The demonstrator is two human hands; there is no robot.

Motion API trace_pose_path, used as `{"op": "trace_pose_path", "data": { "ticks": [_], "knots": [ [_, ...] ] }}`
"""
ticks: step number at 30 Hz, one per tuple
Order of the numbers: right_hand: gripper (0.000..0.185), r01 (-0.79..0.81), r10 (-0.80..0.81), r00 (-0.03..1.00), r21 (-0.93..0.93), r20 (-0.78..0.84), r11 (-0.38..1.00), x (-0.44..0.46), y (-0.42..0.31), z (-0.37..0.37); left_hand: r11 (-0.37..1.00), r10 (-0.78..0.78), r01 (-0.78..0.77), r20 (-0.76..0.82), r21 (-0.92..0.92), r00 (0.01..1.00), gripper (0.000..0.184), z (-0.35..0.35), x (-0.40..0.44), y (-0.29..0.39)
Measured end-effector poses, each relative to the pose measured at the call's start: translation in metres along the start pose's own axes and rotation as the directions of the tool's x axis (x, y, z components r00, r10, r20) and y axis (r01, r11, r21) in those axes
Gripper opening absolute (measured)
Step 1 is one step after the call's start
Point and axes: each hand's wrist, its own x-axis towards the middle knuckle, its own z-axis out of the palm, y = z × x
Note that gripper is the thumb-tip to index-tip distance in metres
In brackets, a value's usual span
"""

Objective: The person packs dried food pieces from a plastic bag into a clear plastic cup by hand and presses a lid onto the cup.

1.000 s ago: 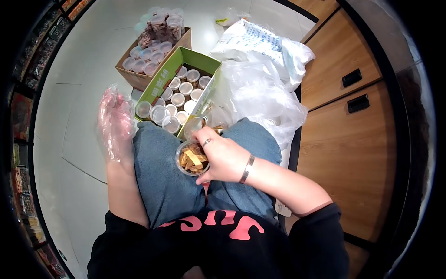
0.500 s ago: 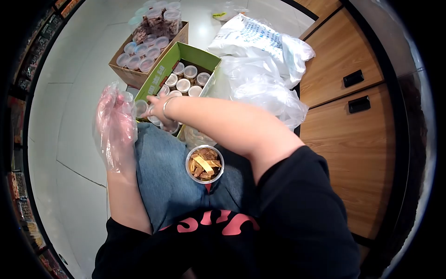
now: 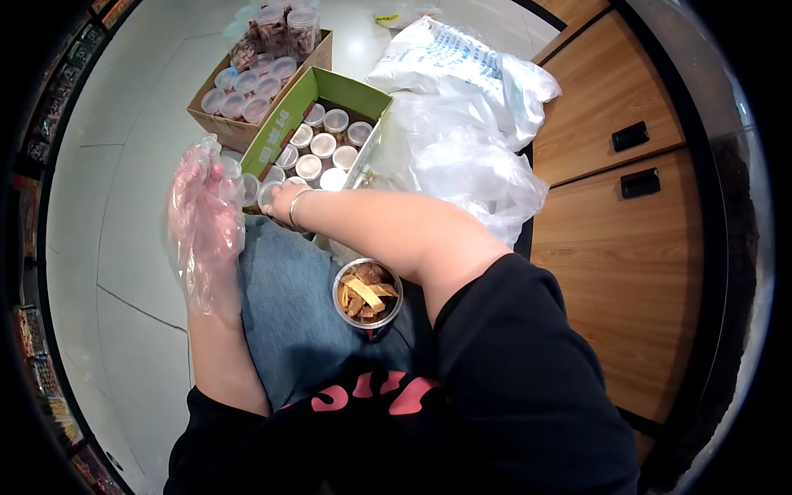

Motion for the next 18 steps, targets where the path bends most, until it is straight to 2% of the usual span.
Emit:
{"op": "trace_pose_path", "data": {
  "ticks": [1, 2, 3, 5, 7, 8, 9, 10, 11, 13, 15, 18],
  "knots": [
    [0.035, 0.062, -0.061, 0.998, -0.078, 0.023, 0.995, -0.01, -0.002, -0.008, 1.0, 0.018, -0.018, 0.009, 0.01, 1.0, 0.021, 0.001, -0.001, -0.001],
    [0.047, 0.032, -0.033, 0.999, -0.046, -0.039, 0.998, -0.009, 0.002, -0.01, 1.0, 0.013, -0.013, 0.013, 0.011, 1.0, 0.021, 0.001, 0.0, -0.001],
    [0.047, 0.027, -0.029, 0.999, -0.043, -0.036, 0.999, -0.018, 0.003, -0.024, 1.0, 0.008, -0.008, 0.007, 0.022, 1.0, 0.021, 0.0, 0.0, 0.0],
    [0.063, -0.14, 0.148, 0.989, 0.201, -0.025, 0.969, -0.056, -0.002, -0.076, 1.0, 0.009, -0.009, -0.009, 0.021, 1.0, 0.022, -0.005, 0.001, -0.002],
    [0.055, -0.194, 0.239, 0.966, 0.338, -0.096, 0.921, -0.093, 0.006, -0.103, 0.967, 0.195, -0.221, 0.185, 0.131, 0.963, 0.029, -0.013, 0.002, -0.007],
    [0.048, -0.094, 0.191, 0.965, 0.439, -0.181, 0.894, -0.12, 0.011, -0.11, 0.966, 0.203, -0.227, 0.18, 0.124, 0.963, 0.029, -0.011, 0.001, -0.005],
    [0.042, 0.014, 0.151, 0.951, 0.525, -0.27, 0.851, -0.149, 0.016, -0.111, 0.983, 0.129, -0.144, 0.126, 0.115, 0.984, 0.028, -0.008, 0.001, -0.002],
    [0.041, 0.181, 0.081, 0.93, 0.639, -0.358, 0.748, -0.176, 0.018, -0.107, 0.993, 0.054, -0.061, 0.075, 0.101, 0.996, 0.027, -0.006, 0.002, 0.0],
    [0.04, 0.343, 0.027, 0.893, 0.716, -0.45, 0.608, -0.2, 0.017, -0.1, 0.993, 0.063, -0.069, 0.074, 0.092, 0.995, 0.027, -0.006, 0.003, 0.001],
    [0.038, 0.49, -0.092, 0.817, 0.603, -0.569, 0.63, -0.234, 0.008, -0.084, 0.998, 0.012, -0.018, 0.11, 0.058, 0.994, 0.022, -0.009, 0.004, 0.001],
    [0.039, 0.474, -0.14, 0.821, 0.522, -0.554, 0.709, -0.249, -0.007, -0.068, 0.998, 0.008, -0.013, 0.091, 0.056, 0.996, 0.021, -0.004, 0.001, 0.002],
    [0.041, 0.438, -0.085, 0.802, 0.484, -0.592, 0.758, -0.252, -0.019, -0.054, 0.999, 0.0, -0.005, 0.098, 0.05, 0.995, 0.019, -0.001, 0.0, 0.001]
  ]
}}
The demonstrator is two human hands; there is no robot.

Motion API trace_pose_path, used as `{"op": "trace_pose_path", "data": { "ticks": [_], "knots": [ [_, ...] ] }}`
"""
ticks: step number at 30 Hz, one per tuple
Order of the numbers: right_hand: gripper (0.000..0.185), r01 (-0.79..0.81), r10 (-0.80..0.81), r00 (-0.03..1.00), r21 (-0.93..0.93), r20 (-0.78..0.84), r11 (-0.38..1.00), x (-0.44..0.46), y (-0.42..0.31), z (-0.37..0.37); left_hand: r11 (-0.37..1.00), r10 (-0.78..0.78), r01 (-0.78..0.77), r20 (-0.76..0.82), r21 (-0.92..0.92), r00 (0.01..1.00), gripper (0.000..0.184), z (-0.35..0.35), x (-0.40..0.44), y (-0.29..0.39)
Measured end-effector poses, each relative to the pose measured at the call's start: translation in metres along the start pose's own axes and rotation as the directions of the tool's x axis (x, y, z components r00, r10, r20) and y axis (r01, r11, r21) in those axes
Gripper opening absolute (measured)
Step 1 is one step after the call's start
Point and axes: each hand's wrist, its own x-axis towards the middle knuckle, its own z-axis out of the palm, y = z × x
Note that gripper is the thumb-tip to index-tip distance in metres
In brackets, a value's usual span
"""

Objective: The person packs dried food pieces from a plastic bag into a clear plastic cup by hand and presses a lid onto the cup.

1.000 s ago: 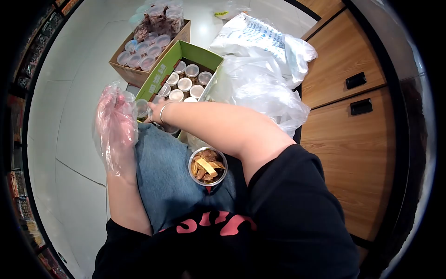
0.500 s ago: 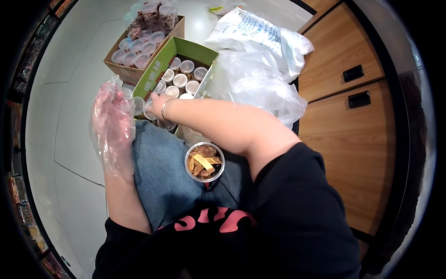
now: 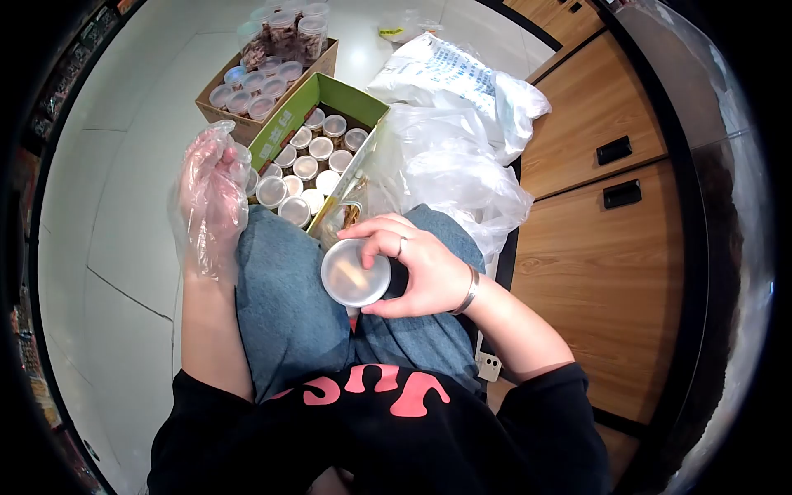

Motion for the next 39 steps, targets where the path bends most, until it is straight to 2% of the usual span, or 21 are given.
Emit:
{"op": "trace_pose_path", "data": {
  "ticks": [5, 7, 8, 9, 11, 12, 14, 15, 16, 17, 18, 19, 21, 23, 25, 26, 27, 29, 31, 35, 39],
  "knots": [
    [0.047, 0.008, -0.013, 0.996, -0.063, -0.085, 0.998, 0.0, -0.004, 0.005, 1.0, 0.021, -0.022, 0.053, 0.009, 0.998, 0.021, -0.002, -0.001, -0.002],
    [0.058, -0.126, 0.119, 0.992, -0.264, -0.043, 0.956, 0.002, -0.018, 0.004, 0.998, 0.045, -0.046, 0.04, 0.035, 0.998, 0.02, 0.001, -0.002, -0.003],
    [0.062, -0.1, 0.06, 0.991, -0.381, -0.117, 0.919, 0.005, -0.023, 0.012, 0.998, 0.048, -0.049, 0.041, 0.033, 0.998, 0.02, 0.001, -0.003, -0.004],
    [0.059, -0.181, 0.13, 0.982, -0.501, -0.135, 0.846, 0.007, -0.03, 0.018, 0.998, 0.05, -0.052, 0.046, 0.024, 0.998, 0.02, 0.001, -0.002, -0.005],
    [0.065, -0.478, 0.511, 0.848, -0.623, -0.143, 0.619, 0.014, -0.051, 0.025, 0.998, 0.054, -0.055, 0.052, 0.017, 0.997, 0.02, 0.003, -0.004, -0.004],
    [0.065, -0.478, 0.51, 0.848, -0.622, -0.143, 0.62, 0.023, -0.059, 0.025, 0.999, 0.038, -0.04, 0.052, 0.034, 0.998, 0.02, 0.006, -0.007, -0.003],
    [0.073, -0.568, 0.772, 0.633, -0.71, -0.054, 0.416, 0.036, -0.07, 0.025, 0.998, 0.018, -0.021, 0.054, 0.054, 0.998, 0.02, 0.006, -0.007, -0.003],
    [0.073, -0.574, 0.775, 0.629, -0.706, -0.056, 0.415, 0.034, -0.067, 0.022, 0.998, 0.031, -0.034, 0.057, 0.045, 0.998, 0.02, 0.003, -0.004, -0.006],
    [0.075, -0.396, 0.585, 0.811, -0.754, -0.019, 0.524, 0.029, -0.062, 0.017, 0.998, 0.043, -0.046, 0.059, 0.035, 0.997, 0.02, 0.0, -0.001, -0.009],
    [0.078, -0.189, 0.354, 0.935, -0.791, 0.037, 0.582, 0.026, -0.057, 0.011, 0.999, 0.04, -0.042, 0.059, 0.035, 0.997, 0.02, -0.003, 0.002, -0.011],
    [0.072, -0.134, 0.333, 0.933, -0.729, 0.136, 0.672, 0.027, -0.062, -0.001, 0.998, 0.041, -0.044, 0.074, 0.038, 0.996, 0.02, -0.007, 0.005, -0.012],
    [0.072, -0.131, 0.334, 0.932, -0.729, 0.141, 0.672, 0.028, -0.057, -0.009, 0.998, 0.044, -0.048, 0.085, 0.04, 0.995, 0.02, -0.009, 0.006, -0.012],
    [0.071, 0.201, 0.06, 0.883, -0.493, 0.465, 0.847, 0.029, -0.042, -0.018, 0.999, 0.044, -0.046, 0.074, 0.026, 0.996, 0.02, -0.006, 0.003, -0.01],
    [0.071, 0.205, 0.057, 0.892, -0.513, 0.449, 0.834, 0.034, -0.034, -0.015, 0.999, 0.041, -0.042, 0.068, 0.014, 0.997, 0.02, 0.0, -0.001, -0.006],
    [0.063, 0.06, 0.209, 0.85, -0.481, 0.484, 0.875, 0.041, -0.039, -0.016, 0.999, 0.041, -0.044, 0.093, 0.032, 0.995, 0.02, 0.004, -0.006, -0.005],
    [0.054, 0.035, 0.243, 0.859, -0.525, 0.451, 0.851, 0.044, -0.043, -0.013, 0.999, 0.04, -0.043, 0.092, 0.032, 0.995, 0.02, 0.003, -0.005, -0.006],
    [0.054, 0.033, 0.245, 0.858, -0.525, 0.451, 0.85, 0.045, -0.046, -0.007, 0.999, 0.035, -0.036, 0.09, 0.019, 0.995, 0.02, 0.002, -0.003, -0.007],
    [0.055, -0.092, 0.431, 0.824, -0.663, 0.369, 0.743, 0.043, -0.054, 0.005, 1.0, 0.029, -0.03, 0.088, 0.004, 0.996, 0.019, 0.003, -0.003, -0.008],
    [0.055, -0.079, 0.427, 0.82, -0.666, 0.38, 0.742, 0.04, -0.056, 0.007, 0.999, 0.026, -0.029, 0.105, 0.028, 0.994, 0.019, 0.006, -0.006, -0.007],
    [0.059, 0.018, 0.279, 0.887, -0.631, 0.367, 0.775, 0.029, -0.048, -0.002, 1.0, 0.013, -0.014, 0.091, 0.007, 0.996, 0.019, 0.003, -0.002, -0.011],
    [0.066, -0.098, 0.326, 0.907, -0.62, 0.266, 0.778, 0.02, -0.061, 0.011, 1.0, 0.006, -0.006, 0.068, 0.011, 0.998, 0.02, 0.005, -0.004, -0.007]
  ]
}}
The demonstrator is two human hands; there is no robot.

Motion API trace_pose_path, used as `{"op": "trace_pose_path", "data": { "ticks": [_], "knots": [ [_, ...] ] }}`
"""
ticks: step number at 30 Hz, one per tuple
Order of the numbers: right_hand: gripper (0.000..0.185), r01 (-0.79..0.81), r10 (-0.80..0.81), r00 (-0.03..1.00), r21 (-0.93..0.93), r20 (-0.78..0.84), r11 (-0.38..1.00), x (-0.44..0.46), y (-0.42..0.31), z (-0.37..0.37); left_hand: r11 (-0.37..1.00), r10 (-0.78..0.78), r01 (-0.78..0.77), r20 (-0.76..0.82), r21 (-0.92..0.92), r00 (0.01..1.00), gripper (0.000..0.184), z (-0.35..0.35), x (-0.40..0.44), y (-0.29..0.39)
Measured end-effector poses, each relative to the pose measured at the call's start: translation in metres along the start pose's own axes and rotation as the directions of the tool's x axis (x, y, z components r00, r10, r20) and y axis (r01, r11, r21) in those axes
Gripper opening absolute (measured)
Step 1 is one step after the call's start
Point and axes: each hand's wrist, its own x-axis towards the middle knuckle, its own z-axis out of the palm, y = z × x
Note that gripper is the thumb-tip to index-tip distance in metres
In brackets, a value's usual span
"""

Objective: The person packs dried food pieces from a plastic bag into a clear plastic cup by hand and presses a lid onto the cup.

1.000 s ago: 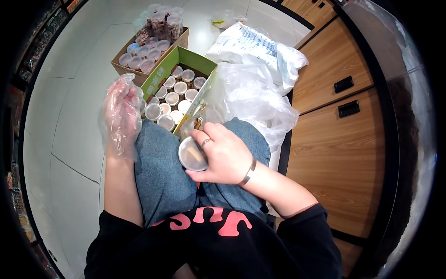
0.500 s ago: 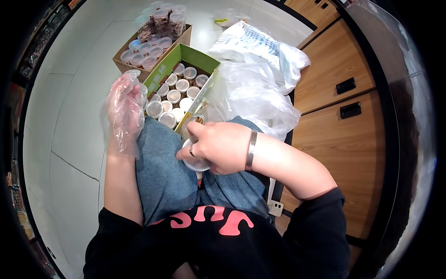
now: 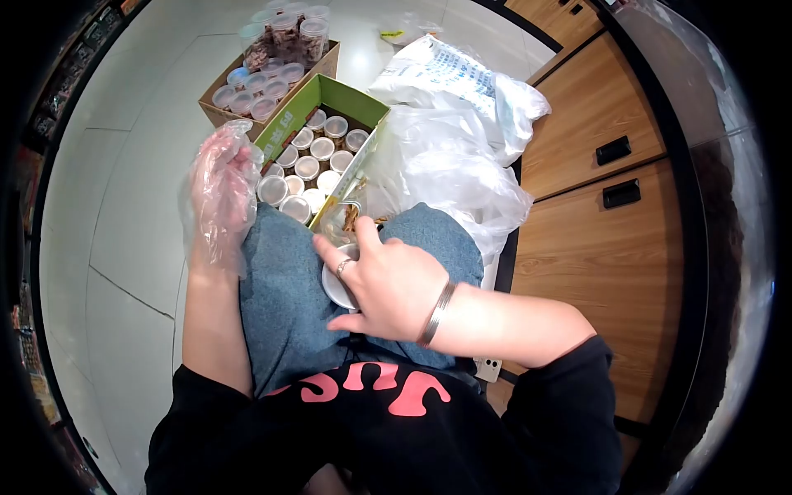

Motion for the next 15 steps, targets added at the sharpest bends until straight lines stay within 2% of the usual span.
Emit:
{"op": "trace_pose_path", "data": {
  "ticks": [2, 3, 7, 9, 10, 12, 13, 14, 15],
  "knots": [
    [0.071, -0.262, 0.263, 0.964, -0.042, 0.034, 0.964, 0.001, -0.014, 0.006, 1.0, -0.007, 0.007, -0.009, 0.004, 1.0, 0.02, 0.001, 0.0, -0.001],
    [0.071, -0.226, 0.221, 0.971, -0.06, -0.089, 0.972, 0.0, -0.014, 0.013, 1.0, -0.003, 0.003, -0.006, -0.001, 1.0, 0.02, 0.0, 0.001, -0.001],
    [0.062, -0.183, 0.168, 0.978, -0.119, -0.122, 0.976, 0.001, -0.008, 0.015, 1.0, -0.005, 0.005, 0.004, -0.005, 1.0, 0.019, -0.001, 0.002, -0.002],
    [0.057, -0.026, 0.019, 0.998, -0.095, -0.068, 0.995, 0.0, -0.001, 0.009, 1.0, -0.001, 0.001, 0.012, -0.02, 1.0, 0.02, -0.004, 0.002, -0.004],
    [0.057, -0.024, 0.017, 0.997, -0.098, -0.07, 0.995, 0.001, 0.003, 0.007, 0.999, 0.005, -0.004, 0.019, -0.036, 1.0, 0.02, -0.005, 0.003, -0.004],
    [0.051, 0.191, -0.2, 0.978, -0.133, -0.058, 0.973, 0.003, 0.011, 0.004, 0.999, 0.005, -0.004, 0.026, -0.035, 1.0, 0.02, -0.004, 0.003, -0.003],
    [0.041, 0.205, -0.209, 0.978, -0.139, -0.013, 0.969, 0.004, 0.014, 0.004, 0.999, 0.0, 0.001, 0.033, -0.033, 0.999, 0.02, -0.004, 0.003, -0.003],
    [0.041, 0.206, -0.21, 0.978, -0.14, -0.014, 0.968, 0.005, 0.018, 0.005, 0.999, 0.002, -0.001, 0.034, -0.033, 0.999, 0.02, -0.005, 0.004, -0.003],
    [0.035, 0.305, -0.313, 0.949, -0.157, -0.027, 0.939, 0.006, 0.023, 0.006, 0.999, -0.008, 0.009, 0.039, -0.031, 0.999, 0.018, -0.009, 0.006, -0.004]
  ]
}}
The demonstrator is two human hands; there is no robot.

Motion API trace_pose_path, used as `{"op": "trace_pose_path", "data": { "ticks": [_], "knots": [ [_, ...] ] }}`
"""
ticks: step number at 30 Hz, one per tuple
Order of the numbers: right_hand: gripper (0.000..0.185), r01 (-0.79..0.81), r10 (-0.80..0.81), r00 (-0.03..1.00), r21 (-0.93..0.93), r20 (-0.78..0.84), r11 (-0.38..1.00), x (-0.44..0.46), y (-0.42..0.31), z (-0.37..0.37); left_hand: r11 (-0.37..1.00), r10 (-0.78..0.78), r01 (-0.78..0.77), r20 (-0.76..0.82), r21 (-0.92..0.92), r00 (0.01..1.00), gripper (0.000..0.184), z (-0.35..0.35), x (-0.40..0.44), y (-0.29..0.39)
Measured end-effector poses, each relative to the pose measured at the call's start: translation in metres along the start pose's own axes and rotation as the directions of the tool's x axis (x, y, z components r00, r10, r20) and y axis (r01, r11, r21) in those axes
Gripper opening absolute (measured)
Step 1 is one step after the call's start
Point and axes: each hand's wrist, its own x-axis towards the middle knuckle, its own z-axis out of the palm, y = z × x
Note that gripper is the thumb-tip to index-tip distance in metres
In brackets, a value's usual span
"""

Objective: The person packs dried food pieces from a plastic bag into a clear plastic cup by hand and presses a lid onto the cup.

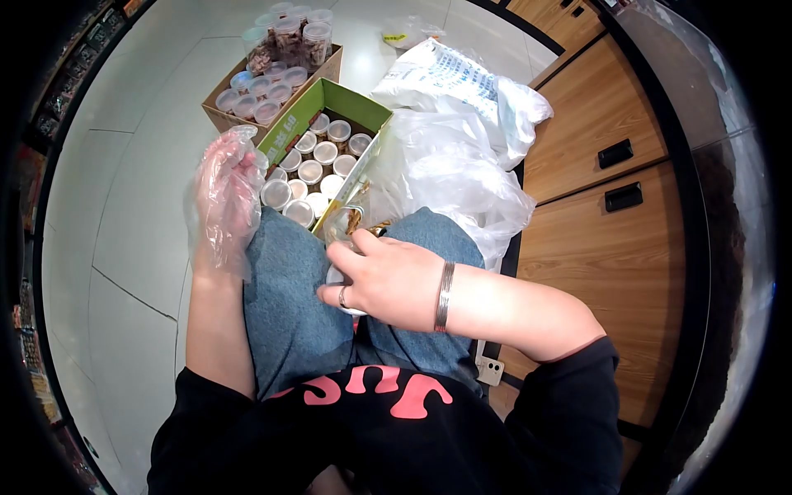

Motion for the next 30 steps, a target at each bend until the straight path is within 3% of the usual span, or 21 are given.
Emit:
{"op": "trace_pose_path", "data": {
  "ticks": [1, 2, 4, 8, 11, 12, 13, 15, 16, 17, 19, 20, 21, 23, 25, 28, 30],
  "knots": [
    [0.03, 0.103, -0.104, 0.994, -0.015, -0.027, 0.995, 0.001, 0.004, 0.0, 1.0, -0.011, 0.011, 0.004, 0.002, 1.0, 0.017, -0.002, 0.001, -0.001],
    [0.03, 0.103, -0.103, 0.994, -0.015, -0.027, 0.995, 0.002, 0.007, -0.003, 1.0, -0.011, 0.011, 0.005, 0.002, 1.0, 0.017, -0.003, 0.002, -0.002],
    [0.023, 0.245, -0.247, 0.968, 0.036, 0.05, 0.969, 0.005, 0.01, -0.009, 1.0, -0.006, 0.006, 0.004, -0.003, 1.0, 0.017, -0.004, 0.003, -0.002],
    [0.021, 0.249, -0.25, 0.968, 0.021, 0.014, 0.968, 0.005, 0.006, -0.004, 1.0, 0.015, -0.015, -0.007, -0.021, 1.0, 0.018, 0.006, -0.004, 0.001],
    [0.027, -0.114, 0.117, 0.98, -0.03, 0.158, 0.993, 0.004, -0.007, -0.008, 1.0, -0.021, 0.021, -0.044, -0.004, 0.999, 0.018, 0.009, -0.006, 0.005],
    [0.045, -0.168, 0.167, 0.986, -0.072, -0.014, 0.983, 0.008, -0.011, -0.003, 1.0, -0.014, 0.014, -0.04, 0.003, 0.999, 0.018, 0.007, -0.005, 0.003],
    [0.045, -0.171, 0.17, 0.985, -0.073, -0.016, 0.983, 0.01, -0.012, -0.003, 1.0, -0.008, 0.008, -0.034, 0.011, 0.999, 0.017, 0.006, -0.004, 0.002],
    [0.071, -0.516, 0.508, 0.805, -0.063, 0.305, 0.855, 0.016, -0.015, -0.009, 1.0, -0.003, 0.004, -0.048, 0.015, 0.999, 0.017, 0.006, -0.005, -0.002],
    [0.091, -0.501, 0.522, 0.791, -0.153, 0.32, 0.852, 0.015, -0.015, -0.012, 1.0, 0.005, -0.004, -0.066, 0.017, 0.998, 0.017, 0.006, -0.004, -0.002],
    [0.091, -0.499, 0.521, 0.792, -0.155, 0.318, 0.853, 0.012, -0.015, -0.02, 1.0, 0.008, -0.007, -0.066, 0.017, 0.998, 0.017, 0.006, -0.004, -0.001],
    [0.082, -0.427, 0.431, 0.873, -0.072, 0.229, 0.902, 0.001, -0.014, -0.035, 1.0, -0.024, 0.024, -0.045, 0.01, 0.999, 0.017, 0.005, -0.006, 0.003],
    [0.059, -0.267, 0.269, 0.963, -0.086, 0.009, 0.96, -0.007, -0.012, -0.03, 1.0, -0.023, 0.023, -0.045, 0.01, 0.999, 0.017, 0.006, -0.006, 0.004],
    [0.059, -0.267, 0.268, 0.963, -0.087, 0.009, 0.96, -0.007, -0.01, -0.023, 1.0, -0.023, 0.024, -0.049, 0.015, 0.999, 0.018, 0.007, -0.006, 0.004],
    [0.051, -0.058, 0.06, 0.998, -0.059, 0.03, 0.997, -0.007, -0.006, -0.013, 0.999, -0.025, 0.026, -0.049, 0.02, 0.998, 0.018, 0.007, -0.004, 0.002],
    [0.053, -0.049, 0.05, 0.998, -0.018, 0.041, 0.999, -0.003, -0.006, -0.017, 1.0, -0.016, 0.017, -0.059, 0.025, 0.998, 0.02, 0.005, -0.001, 0.0],
    [0.055, -0.221, 0.209, 0.965, 0.063, 0.157, 0.973, 0.002, -0.011, -0.022, 0.991, 0.038, -0.021, -0.127, 0.13, 0.991, 0.022, 0.017, -0.007, -0.002],
    [0.057, -0.219, 0.216, 0.974, 0.04, 0.07, 0.975, -0.004, -0.015, -0.015, 0.993, 0.001, 0.008, -0.075, 0.115, 0.997, 0.02, 0.016, -0.01, -0.01]
  ]
}}
